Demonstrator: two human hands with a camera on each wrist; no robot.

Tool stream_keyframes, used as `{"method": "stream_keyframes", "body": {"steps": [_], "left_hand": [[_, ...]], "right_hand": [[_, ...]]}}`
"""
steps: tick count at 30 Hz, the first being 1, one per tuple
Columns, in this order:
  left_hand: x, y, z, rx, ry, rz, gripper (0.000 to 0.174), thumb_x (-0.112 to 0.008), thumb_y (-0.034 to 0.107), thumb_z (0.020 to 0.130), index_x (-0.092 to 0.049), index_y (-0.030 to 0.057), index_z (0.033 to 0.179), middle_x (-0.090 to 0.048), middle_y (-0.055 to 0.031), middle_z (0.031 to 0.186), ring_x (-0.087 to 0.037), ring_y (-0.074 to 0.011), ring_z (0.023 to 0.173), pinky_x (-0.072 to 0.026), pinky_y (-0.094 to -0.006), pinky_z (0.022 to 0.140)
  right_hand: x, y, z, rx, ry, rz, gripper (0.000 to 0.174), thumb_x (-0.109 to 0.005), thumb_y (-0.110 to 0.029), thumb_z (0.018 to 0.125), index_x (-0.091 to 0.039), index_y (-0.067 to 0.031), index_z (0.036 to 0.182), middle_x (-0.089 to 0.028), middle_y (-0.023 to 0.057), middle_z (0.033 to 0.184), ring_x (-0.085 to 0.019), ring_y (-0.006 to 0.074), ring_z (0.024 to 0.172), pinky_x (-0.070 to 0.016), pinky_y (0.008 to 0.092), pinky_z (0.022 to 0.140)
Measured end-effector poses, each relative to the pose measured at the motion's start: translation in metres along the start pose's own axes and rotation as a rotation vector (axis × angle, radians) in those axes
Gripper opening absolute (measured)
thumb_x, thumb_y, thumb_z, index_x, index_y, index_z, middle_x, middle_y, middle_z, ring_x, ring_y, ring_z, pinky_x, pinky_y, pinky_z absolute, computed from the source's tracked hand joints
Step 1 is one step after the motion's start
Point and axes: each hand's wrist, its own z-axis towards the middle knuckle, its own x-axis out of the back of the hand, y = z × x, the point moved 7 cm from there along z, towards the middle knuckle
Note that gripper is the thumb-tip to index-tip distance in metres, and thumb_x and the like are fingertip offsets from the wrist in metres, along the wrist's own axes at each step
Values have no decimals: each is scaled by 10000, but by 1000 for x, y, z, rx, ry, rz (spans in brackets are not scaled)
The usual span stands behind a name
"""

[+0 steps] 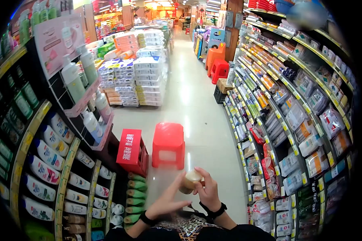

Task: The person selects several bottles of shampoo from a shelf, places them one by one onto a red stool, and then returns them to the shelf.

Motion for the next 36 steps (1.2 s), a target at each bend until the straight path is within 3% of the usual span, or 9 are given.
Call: {"method": "stream_keyframes", "body": {"steps": [6, 13, 16, 17, 21, 25, 28, 31, 36], "left_hand": [[0, -14, 41, -72, -75, 101, 928, -738, 251, 819, -177, -4, 1514, -350, -218, 1436, -355, -302, 1346, -299, -390, 1110], [44, -54, 108, 15, -128, -118, 965, -738, 247, 823, -121, 9, 1526, -295, -225, 1491, -289, -303, 1405, -252, -401, 1141], [73, -56, 141, 32, -194, -48, 1031, -749, 203, 820, -34, 21, 1540, -192, -213, 1557, -237, -262, 1439, -220, -419, 1170], [84, -57, 152, -16, -164, -15, 995, -755, 279, 815, -113, 10, 1527, -240, -228, 1523, -258, -308, 1426, -248, -405, 1143], [132, -57, 191, -30, -164, -21, 1032, -772, 323, 798, -110, -2, 1521, -144, -268, 1545, -189, -353, 1452, -225, -425, 1153], [173, -60, 220, -135, -131, 77, 1039, -766, 342, 798, -103, -14, 1514, -143, -290, 1532, -151, -376, 1457, -203, -436, 1158], [195, -65, 236, -149, -133, 131, 1038, -759, 359, 801, -102, -20, 1510, -121, -296, 1533, -129, -404, 1457, -191, -439, 1162], [213, -74, 250, -107, -138, 76, 1053, -756, 373, 801, -87, -13, 1516, -72, -312, 1544, -104, -408, 1463, -192, -442, 1161], [241, -96, 266, -23, -73, 37, 1078, -757, 375, 798, -56, 6, 1530, -11, -339, 1546, -104, -412, 1463, -219, -450, 1150]], "right_hand": [[12, 47, 27, -194, 68, 208, 298, -437, -156, 1022, -502, -16, 1278, -658, 102, 955, -626, 112, 601, -515, 237, 533], [-6, 65, 96, -205, 69, 192, 339, -492, -74, 975, -488, -15, 1309, -624, 123, 1146, -642, 136, 670, -546, 244, 620], [-15, 78, 134, -192, 60, 278, 382, -491, -21, 946, -472, -17, 1327, -593, 138, 1223, -650, 150, 748, -557, 259, 666], [-19, 84, 148, -193, 60, 321, 388, -485, -9, 940, -470, -18, 1328, -587, 140, 1236, -650, 152, 774, -559, 265, 681], [-40, 82, 204, -178, 36, 400, 399, -459, 12, 933, -451, -16, 1331, -545, 150, 1295, -638, 169, 883, -561, 286, 747], [-64, 93, 248, -193, 22, 421, 375, -434, -2, 947, -448, -13, 1322, -514, 152, 1332, -631, 179, 923, -560, 298, 763], [-77, 105, 272, -212, 28, 499, 354, -429, -44, 968, -445, -17, 1320, -505, 150, 1343, -628, 183, 943, -559, 306, 770], [-88, 120, 295, -177, 74, 454, 358, -479, -54, 963, -467, -45, 1321, -646, 91, 1020, -648, 132, 807, -534, 259, 675], [-107, 131, 337, -267, 48, 559, 477, -483, -36, 957, -326, -43, 1407, -586, 120, 1164, -647, 165, 882, -548, 279, 739]]}}
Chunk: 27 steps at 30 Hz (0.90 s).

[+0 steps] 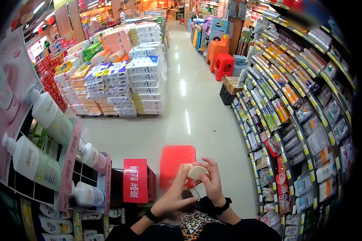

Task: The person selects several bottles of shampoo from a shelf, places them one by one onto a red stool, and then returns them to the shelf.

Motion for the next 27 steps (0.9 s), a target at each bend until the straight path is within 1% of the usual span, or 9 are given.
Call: {"method": "stream_keyframes", "body": {"steps": [4, 7, 10, 13, 14, 17, 18, 23, 27], "left_hand": [[22, -20, 23, -14, 61, 162, 1076, -768, 363, 789, -73, 16, 1532, 15, -348, 1546, -112, -420, 1459, -257, -451, 1137], [35, -35, 49, -2, 90, 169, 1075, -777, 355, 780, -87, 22, 1534, 35, -355, 1545, -104, -427, 1459, -268, -451, 1132], [46, -58, 82, 71, 98, 148, 1058, -778, 330, 779, -100, 22, 1530, -50, -326, 1545, -195, -412, 1436, -303, -441, 1117], [57, -83, 120, 81, 100, 59, 1014, -788, 272, 764, -150, 16, 1511, -201, -262, 1497, -320, -381, 1370, -351, -426, 1090], [57, -101, 131, 233, 21, 0, 1142, -769, 281, 789, 58, -4, 1524, -161, -250, 1562, -158, -337, 1464, -155, -404, 1174], [59, -153, 154, 278, 1, -27, 1127, -756, 238, 803, 80, -9, 1518, -161, -257, 1562, -157, -336, 1466, -154, -398, 1176], [61, -166, 163, 318, -2, -52, 1115, -754, 229, 799, 62, -14, 1519, -154, -250, 1570, -158, -334, 1466, -153, -397, 1177], [62, -260, 189, 494, 12, -212, 1021, -721, 205, 808, -33, -5, 1532, -136, -210, 1591, -137, -288, 1478, -150, -364, 1181], [61, -338, 204, 590, 72, -284, 993, -714, 202, 818, -56, -2, 1533, -150, -209, 1587, -159, -278, 1472, -165, -367, 1180]], "right_hand": [[2, 21, 37, -25, -41, 57, 562, -487, -23, 954, -228, -54, 1452, -526, 125, 1264, -635, 185, 954, -548, 291, 789], [9, 37, 69, -40, -57, 46, 516, -487, -43, 955, -264, -51, 1420, -540, 135, 1309, -646, 186, 946, -582, 275, 721], [23, 63, 103, -183, -120, 27, 475, -500, -49, 958, -326, -39, 1399, -532, 128, 1313, -644, 185, 942, -566, 283, 768], [45, 108, 134, -230, -149, -81, 477, -544, -14, 937, -377, -38, 1383, -519, 118, 1319, -639, 175, 959, -546, 292, 823], [50, 114, 143, -214, -147, -119, 496, -556, 5, 926, -377, -41, 1386, -526, 115, 1304, -636, 171, 968, -543, 294, 831], [65, 148, 172, -222, -137, -179, 576, -595, 82, 875, -379, -52, 1392, -568, 106, 1225, -627, 161, 1005, -535, 298, 850], [75, 172, 178, -304, -148, -179, 551, -582, 77, 885, -385, -46, 1384, -586, 106, 1185, -633, 163, 992, -535, 294, 845], [105, 269, 213, -352, -191, -248, 491, -576, 46, 904, -421, -51, 1360, -583, 92, 1187, -635, 150, 976, -533, 290, 836], [119, 333, 242, -455, -153, -196, 426, -595, -7, 879, -496, -11, 1294, -524, 169, 1350, -477, 297, 1296, -354, 394, 1086]]}}
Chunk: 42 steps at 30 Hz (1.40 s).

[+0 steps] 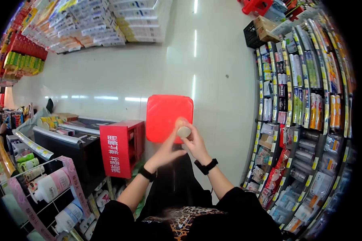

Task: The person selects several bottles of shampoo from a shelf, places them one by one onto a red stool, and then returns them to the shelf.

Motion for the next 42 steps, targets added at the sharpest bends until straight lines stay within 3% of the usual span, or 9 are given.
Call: {"method": "stream_keyframes", "body": {"steps": [3, 6, 9, 16, 22, 28, 31, 37, 42], "left_hand": [[7, -46, 40, 14, 50, -80, 1010, -725, 220, 807, -60, 10, 1537, -183, -224, 1575, -180, -288, 1467, -205, -372, 1172], [16, -55, 72, 70, 90, -10, 988, -701, 234, 806, -74, -2, 1532, -199, -242, 1565, -189, -302, 1466, -206, -376, 1171], [20, -70, 97, 117, 124, -50, 977, -701, 229, 791, -104, -46, 1514, -222, -259, 1550, -209, -320, 1462, -227, -372, 1165], [16, -76, 125, 47, 141, -133, 931, -669, 248, 823, -116, -38, 1516, -228, -267, 1545, -217, -335, 1458, -233, -380, 1162], [13, -70, 118, 100, 178, -145, 933, -684, 283, 826, -141, -41, 1512, -239, -265, 1543, -239, -341, 1450, -247, -380, 1152], [31, -61, 49, 113, 291, -92, 908, -690, 280, 837, -164, 3, 1523, -244, -261, 1545, -238, -321, 1453, -238, -373, 1155], [43, -62, -8, 63, 394, -162, 904, -698, 264, 844, -161, 25, 1529, -261, -233, 1549, -232, -294, 1457, -230, -366, 1161], [58, -73, -148, 85, 662, -134, 817, -681, 189, 865, -218, 37, 1521, -276, -174, 1560, -262, -263, 1449, -235, -406, 1155], [37, -30, -271, -12, 957, -129, 711, -682, 123, 851, -348, 29, 1472, -393, -144, 1507, -363, -251, 1402, -274, -380, 1143]], "right_hand": [[9, 36, 34, 44, -11, -106, 489, -555, 43, 912, -410, -51, 1370, -442, 117, 1435, -571, 146, 1106, -494, 274, 876], [17, 72, 61, 38, 36, -8, 491, -544, 57, 909, -393, -47, 1365, -418, 123, 1451, -555, 173, 1168, -485, 304, 948], [24, 92, 77, -96, 87, 103, 514, -530, 32, 905, -387, -43, 1393, -436, 137, 1408, -465, 252, 1287, -364, 394, 1090], [48, 109, 99, -109, 85, 21, 545, -546, -3, 904, -377, -71, 1418, -462, 146, 1408, -570, 209, 1146, -466, 342, 974], [50, 62, 103, -16, 58, -492, 629, -575, -35, 868, -343, -88, 1450, -320, 220, 1520, -621, 222, 1037, -512, 318, 868], [45, 42, 83, 35, 132, -647, 639, -562, -40, 846, -339, -59, 1445, -297, 220, 1502, -501, 317, 1205, -489, 368, 902], [32, 21, 67, 185, 197, -692, 661, -577, 40, 805, -364, -57, 1424, -427, 134, 1374, -512, 191, 921, -472, 304, 778], [-31, -31, 28, 351, -10, -623, 588, -577, 42, 826, -412, -52, 1382, -448, 127, 1327, -523, 164, 905, -478, 266, 731], [-100, -76, -26, 423, -250, -579, 488, -578, -1, 852, -468, -17, 1327, -442, 180, 1365, -543, 265, 1024, -478, 344, 871]]}}
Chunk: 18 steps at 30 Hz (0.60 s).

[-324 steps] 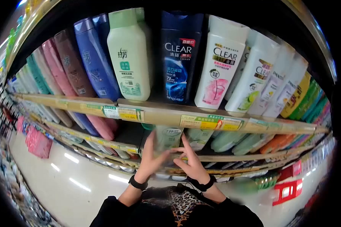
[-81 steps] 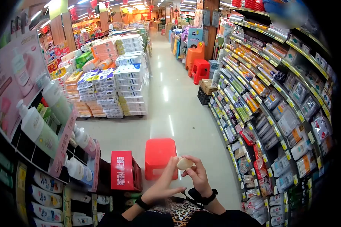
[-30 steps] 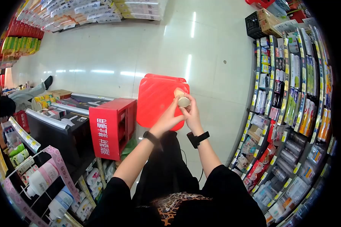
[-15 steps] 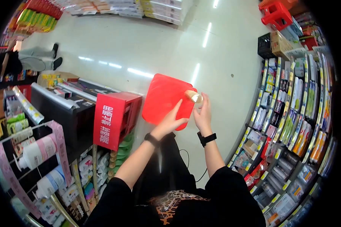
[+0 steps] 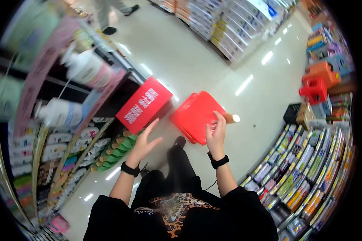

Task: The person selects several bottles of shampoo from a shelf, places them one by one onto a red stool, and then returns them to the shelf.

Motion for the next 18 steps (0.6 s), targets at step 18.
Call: {"method": "stream_keyframes", "body": {"steps": [18], "left_hand": [[132, -43, -517, -213, 991, -43, 585, -652, 68, 831, -472, 4, 1384, -491, -134, 1438, -448, -259, 1342, -341, -389, 1098]], "right_hand": [[-163, -276, -283, 625, -608, 179, 267, -571, 46, 836, -618, -20, 1091, -544, 149, 1230, -553, 282, 1117, -476, 321, 866]]}}
